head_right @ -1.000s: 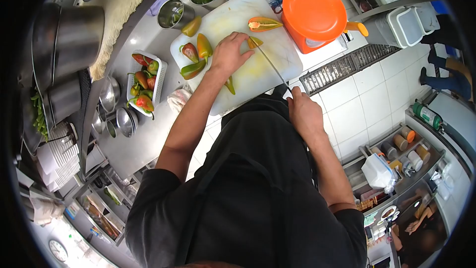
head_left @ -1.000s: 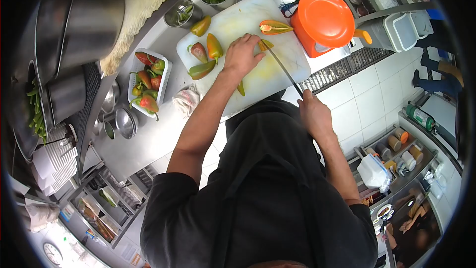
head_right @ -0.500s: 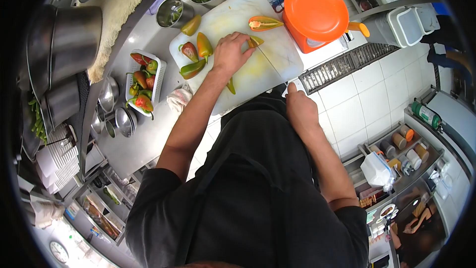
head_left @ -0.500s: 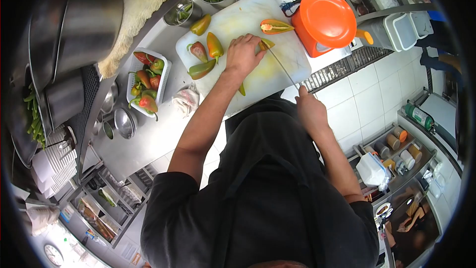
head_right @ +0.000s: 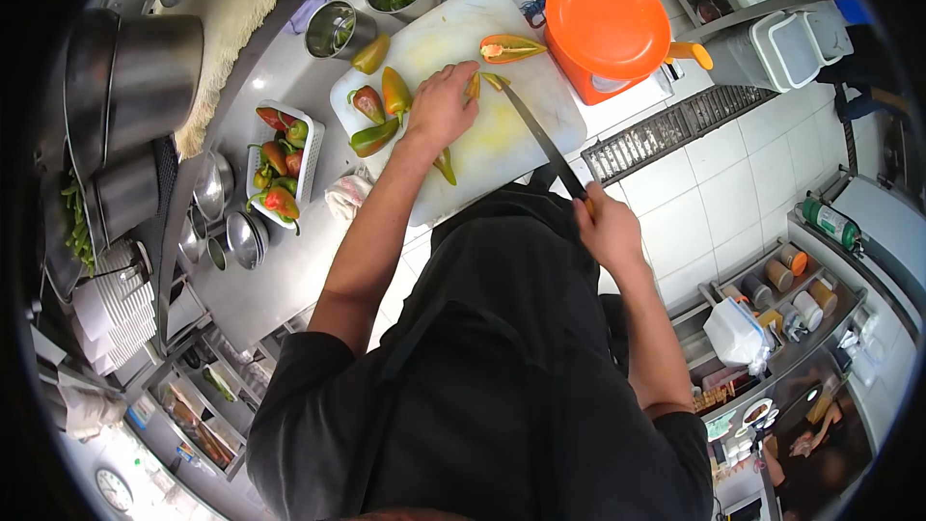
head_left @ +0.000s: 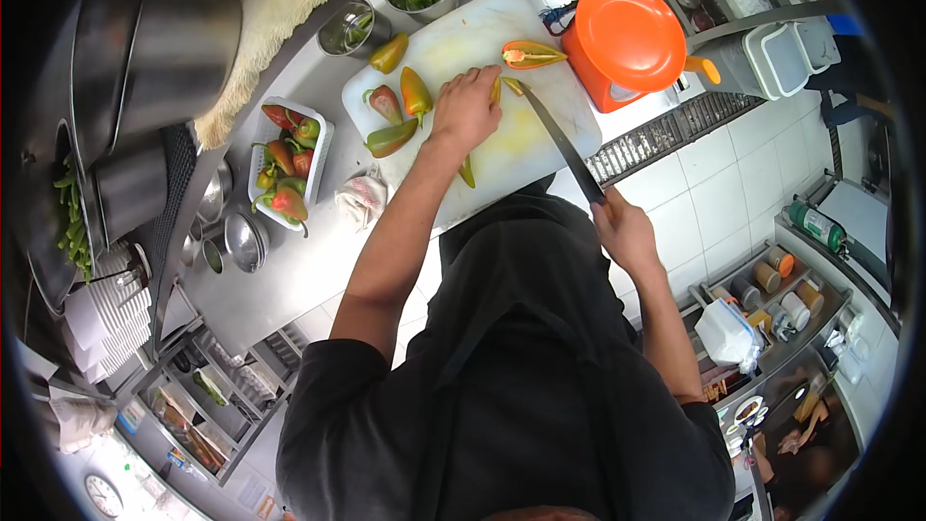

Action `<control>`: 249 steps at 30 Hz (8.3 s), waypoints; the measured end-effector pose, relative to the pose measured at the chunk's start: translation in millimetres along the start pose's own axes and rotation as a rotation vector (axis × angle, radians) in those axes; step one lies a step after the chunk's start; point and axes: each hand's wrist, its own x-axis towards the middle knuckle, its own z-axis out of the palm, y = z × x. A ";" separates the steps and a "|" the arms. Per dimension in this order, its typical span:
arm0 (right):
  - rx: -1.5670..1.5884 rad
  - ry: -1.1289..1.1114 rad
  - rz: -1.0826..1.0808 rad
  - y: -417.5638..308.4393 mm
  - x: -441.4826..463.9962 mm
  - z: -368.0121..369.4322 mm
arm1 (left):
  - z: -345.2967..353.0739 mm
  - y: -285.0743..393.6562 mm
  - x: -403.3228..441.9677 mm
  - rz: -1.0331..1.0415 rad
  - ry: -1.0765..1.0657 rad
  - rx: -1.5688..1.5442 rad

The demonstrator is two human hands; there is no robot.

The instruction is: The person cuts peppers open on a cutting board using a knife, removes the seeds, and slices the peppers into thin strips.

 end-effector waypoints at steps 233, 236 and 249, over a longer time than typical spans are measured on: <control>0.044 0.205 -0.081 7.8 17.8 6.1 | -4.5 -8.1 35.3 0.110 -0.039 -0.199; 0.012 0.222 -0.134 1.9 16.2 4.4 | 1.0 -12.0 25.9 0.026 0.011 -0.261; -0.246 0.162 -0.214 -20.1 20.1 -26.2 | -4.9 -16.7 31.7 0.079 -0.008 -0.175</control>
